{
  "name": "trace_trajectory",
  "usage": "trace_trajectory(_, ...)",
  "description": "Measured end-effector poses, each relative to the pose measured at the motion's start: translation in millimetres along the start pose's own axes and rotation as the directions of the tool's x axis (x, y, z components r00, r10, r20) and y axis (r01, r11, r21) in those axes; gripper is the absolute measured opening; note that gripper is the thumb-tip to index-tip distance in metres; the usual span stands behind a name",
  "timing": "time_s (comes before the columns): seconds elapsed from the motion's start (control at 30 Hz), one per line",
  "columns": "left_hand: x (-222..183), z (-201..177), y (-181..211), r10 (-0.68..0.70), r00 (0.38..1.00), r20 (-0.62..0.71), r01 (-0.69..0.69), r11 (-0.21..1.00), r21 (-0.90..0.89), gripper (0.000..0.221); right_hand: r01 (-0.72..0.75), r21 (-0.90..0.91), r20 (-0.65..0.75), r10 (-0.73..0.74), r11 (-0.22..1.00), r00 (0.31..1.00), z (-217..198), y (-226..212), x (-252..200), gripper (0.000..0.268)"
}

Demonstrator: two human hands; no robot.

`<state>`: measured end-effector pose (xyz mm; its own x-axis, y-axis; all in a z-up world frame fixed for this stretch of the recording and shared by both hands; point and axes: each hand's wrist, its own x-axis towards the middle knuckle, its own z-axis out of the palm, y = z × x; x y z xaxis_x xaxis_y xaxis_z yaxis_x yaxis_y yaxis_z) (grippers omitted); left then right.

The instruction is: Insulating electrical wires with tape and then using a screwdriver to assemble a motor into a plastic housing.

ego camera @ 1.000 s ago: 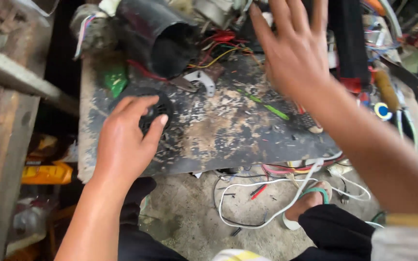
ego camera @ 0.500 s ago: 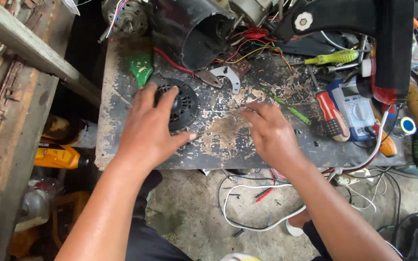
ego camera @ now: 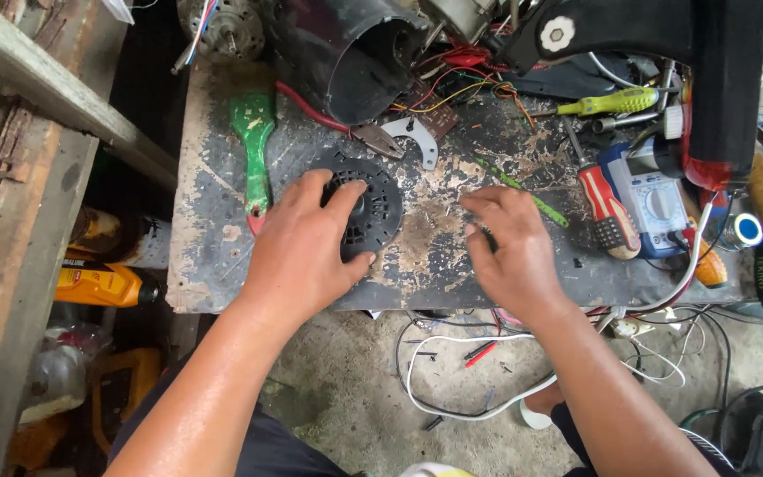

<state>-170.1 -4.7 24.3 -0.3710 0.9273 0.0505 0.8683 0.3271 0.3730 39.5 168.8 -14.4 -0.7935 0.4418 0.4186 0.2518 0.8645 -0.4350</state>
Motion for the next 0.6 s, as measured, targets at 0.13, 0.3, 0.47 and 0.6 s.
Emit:
trace_trajectory(0.13,5,-4,1,0.021,0.998,-0.057,-0.022,1.000,-0.018,0.084,0.091,-0.023,0.026,-0.090,0.996,0.996,0,6,-1,0.030)
trace_trajectory(0.3,12,-53,22,-0.294,0.942,0.159,0.333,0.871,-0.360,0.080,-0.015,0.215,-0.079,0.032,0.977,0.996,-10,0,5,0.034)
trace_trajectory(0.47,13,-58,9,-0.304,0.951,0.061,0.292,0.814,-0.503,0.071,-0.021,0.021,0.022,0.021,1.000,1.000,-1,5,8,0.040)
trace_trajectory(0.6,13,-66,5,-0.265,0.962,0.068,0.240,0.698,-0.675,0.060,0.063,-0.024,0.237,-0.056,0.998,0.970,11,-7,8,0.048)
